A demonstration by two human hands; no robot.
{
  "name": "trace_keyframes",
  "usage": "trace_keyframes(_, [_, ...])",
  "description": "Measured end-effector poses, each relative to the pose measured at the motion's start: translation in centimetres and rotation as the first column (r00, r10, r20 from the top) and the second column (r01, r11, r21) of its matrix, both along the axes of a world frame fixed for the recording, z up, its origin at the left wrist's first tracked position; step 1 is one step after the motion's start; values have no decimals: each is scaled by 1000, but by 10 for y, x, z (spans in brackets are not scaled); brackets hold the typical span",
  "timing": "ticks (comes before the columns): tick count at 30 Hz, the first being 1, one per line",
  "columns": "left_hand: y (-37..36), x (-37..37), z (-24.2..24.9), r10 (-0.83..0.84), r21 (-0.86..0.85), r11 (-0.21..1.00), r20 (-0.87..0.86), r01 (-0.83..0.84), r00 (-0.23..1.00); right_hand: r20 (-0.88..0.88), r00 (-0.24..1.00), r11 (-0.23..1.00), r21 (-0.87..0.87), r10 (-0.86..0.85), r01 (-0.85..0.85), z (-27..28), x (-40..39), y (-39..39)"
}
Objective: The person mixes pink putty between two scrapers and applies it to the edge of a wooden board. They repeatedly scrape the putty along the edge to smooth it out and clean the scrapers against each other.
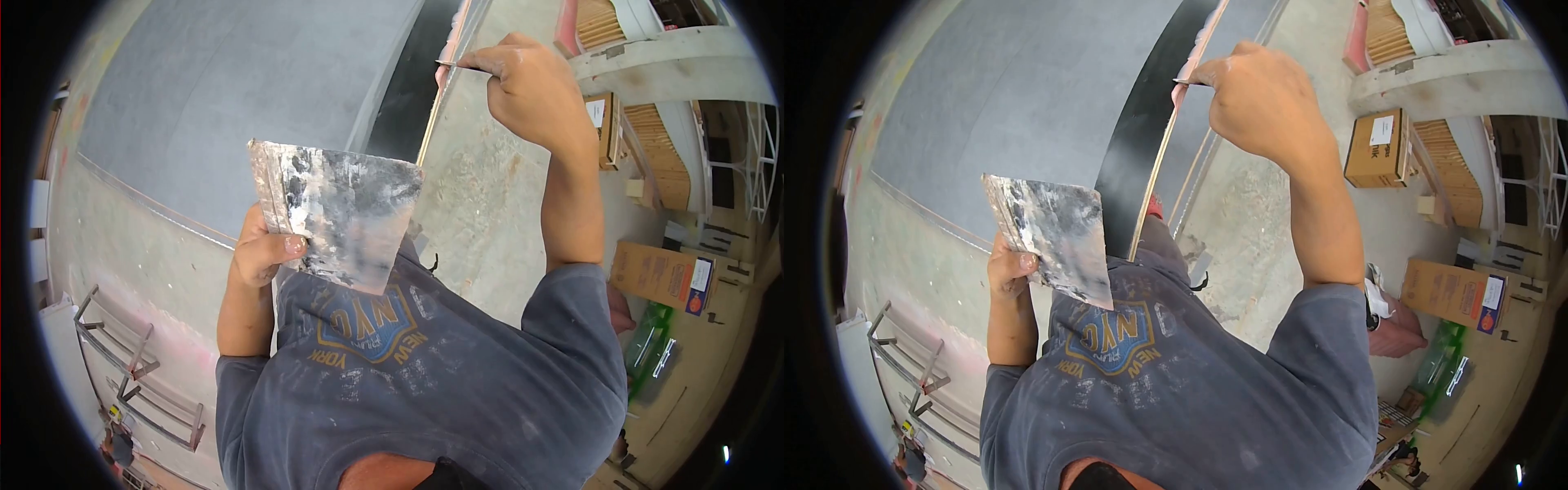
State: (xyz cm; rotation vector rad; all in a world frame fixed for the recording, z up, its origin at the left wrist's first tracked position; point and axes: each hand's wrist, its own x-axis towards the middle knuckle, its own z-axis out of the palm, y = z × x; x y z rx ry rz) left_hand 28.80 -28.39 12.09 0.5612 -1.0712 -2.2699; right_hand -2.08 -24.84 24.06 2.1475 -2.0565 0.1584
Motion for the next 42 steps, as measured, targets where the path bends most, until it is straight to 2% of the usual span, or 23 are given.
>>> trace_keyframes(3, [0,1,-3,-13,13,1000,23,13,1000,-8,998,995,-82,57,-58,-1,-1,4])
trace_keyframes(6, [0,0,-1,-21,20,1000,23,20,1000,35,993,991,-73,117,-114,-2,0,8])
trace_keyframes(9, [0,0,0,-29,16,999,25,28,999,21,991,991,-11,135,-134,3,3,16])
trace_keyframes(12, [-1,0,-1,-39,4,999,25,39,999,133,969,974,56,210,-219,12,0,27])
trace_keyframes(15, [-2,0,0,-36,-8,999,17,36,999,295,923,967,-127,248,-219,-4,-11,38])
trace_keyframes(18, [-3,2,-1,-60,18,998,45,59,997,278,894,886,-409,351,-221,-50,-18,47])
trace_keyframes(20, [-4,7,-7,-99,58,994,111,93,989,294,891,837,-525,347,-153,-80,-15,51])
trace_keyframes(24, [-1,3,-1,-73,49,996,46,71,996,306,881,716,-697,360,-50,-123,-7,43])
trace_keyframes(30, [2,4,-2,-31,58,998,33,29,999,244,898,696,-713,366,-90,-158,0,38])
trace_keyframes(34, [4,5,1,-8,51,999,29,7,1000,259,898,699,-711,356,-72,-159,2,45])
trace_keyframes(37, [3,8,-2,-16,56,998,41,14,999,244,914,747,-659,325,-89,-149,-1,59])
trace_keyframes(40, [3,9,-2,-30,53,998,60,27,998,274,930,777,-630,245,-19,-119,-7,70])
trace_keyframes(42, [6,8,-3,-39,43,998,60,36,997,370,906,816,-575,205,50,-88,-6,67])
